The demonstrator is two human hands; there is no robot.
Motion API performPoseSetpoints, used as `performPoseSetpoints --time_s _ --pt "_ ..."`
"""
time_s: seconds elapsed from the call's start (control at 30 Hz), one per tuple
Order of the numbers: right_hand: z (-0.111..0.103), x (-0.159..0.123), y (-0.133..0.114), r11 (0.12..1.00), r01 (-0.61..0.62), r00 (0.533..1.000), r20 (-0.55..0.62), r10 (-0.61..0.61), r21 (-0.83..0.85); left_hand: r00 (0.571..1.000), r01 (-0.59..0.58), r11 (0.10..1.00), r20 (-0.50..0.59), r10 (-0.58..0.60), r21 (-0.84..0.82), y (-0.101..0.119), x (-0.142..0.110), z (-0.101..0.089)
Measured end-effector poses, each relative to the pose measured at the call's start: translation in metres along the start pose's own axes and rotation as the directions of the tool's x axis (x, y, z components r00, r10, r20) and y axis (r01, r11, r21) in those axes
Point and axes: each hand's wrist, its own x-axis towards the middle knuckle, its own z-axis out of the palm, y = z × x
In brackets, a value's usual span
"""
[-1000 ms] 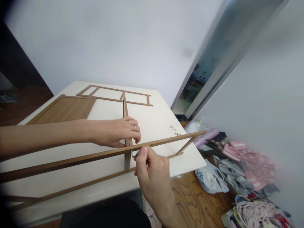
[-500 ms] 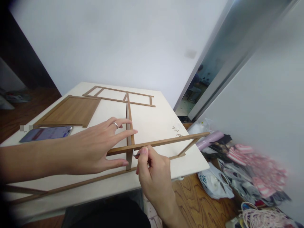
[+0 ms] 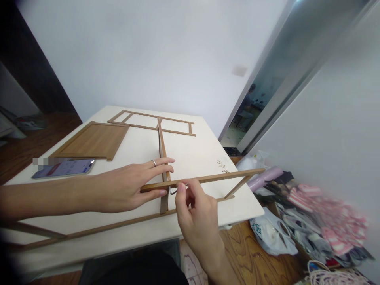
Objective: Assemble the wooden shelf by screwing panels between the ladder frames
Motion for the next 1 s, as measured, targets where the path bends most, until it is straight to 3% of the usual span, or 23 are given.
performPoseSetpoints --time_s 0.07,0.13,0.2,0.3,0.43,0.6,0.67,0.73,0.8,1.0 --pt "-0.003 0.001 0.005 0.984 0.115 0.986 -0.100 -0.130 -0.136 1.000 -0.006 1.000 0.002 0.006 -0.009 0.001 0.000 -0.001" --pt "-0.008 0.004 0.009 0.901 0.273 0.937 -0.119 -0.329 -0.336 1.000 -0.010 1.000 0.004 0.010 -0.025 0.001 0.000 -0.003" --pt "-0.017 0.008 0.013 0.744 0.430 0.858 -0.025 -0.513 -0.512 1.000 -0.022 0.999 0.010 0.023 -0.050 0.001 0.000 -0.004" --pt "-0.032 0.015 0.013 0.504 0.583 0.738 0.157 -0.656 -0.637 0.999 -0.049 0.995 0.016 0.050 -0.088 0.001 0.000 -0.004" --pt "-0.047 0.029 0.005 0.229 0.703 0.589 0.370 -0.719 -0.674 0.997 -0.072 0.993 -0.001 0.072 -0.092 0.000 0.001 -0.002" --pt "-0.049 0.050 -0.004 -0.128 0.842 0.301 0.653 -0.695 -0.524 0.993 -0.111 0.990 -0.047 0.107 -0.084 -0.001 0.002 -0.001" --pt "-0.047 0.057 -0.003 -0.214 0.867 0.221 0.733 -0.643 -0.450 0.992 -0.119 0.989 -0.051 0.115 -0.083 -0.001 0.002 -0.001" --pt "-0.044 0.061 0.000 -0.234 0.875 0.198 0.755 -0.625 -0.424 0.992 -0.116 0.990 -0.054 0.112 -0.077 -0.002 0.002 -0.001" --pt "-0.041 0.062 0.005 -0.208 0.878 0.207 0.732 -0.649 -0.432 0.992 -0.116 0.991 -0.066 0.112 -0.067 -0.002 0.002 -0.001" --pt "-0.033 0.050 0.019 -0.022 0.845 0.350 0.583 -0.733 -0.535 0.987 -0.143 0.988 -0.084 0.137 -0.061 -0.001 0.005 0.000"
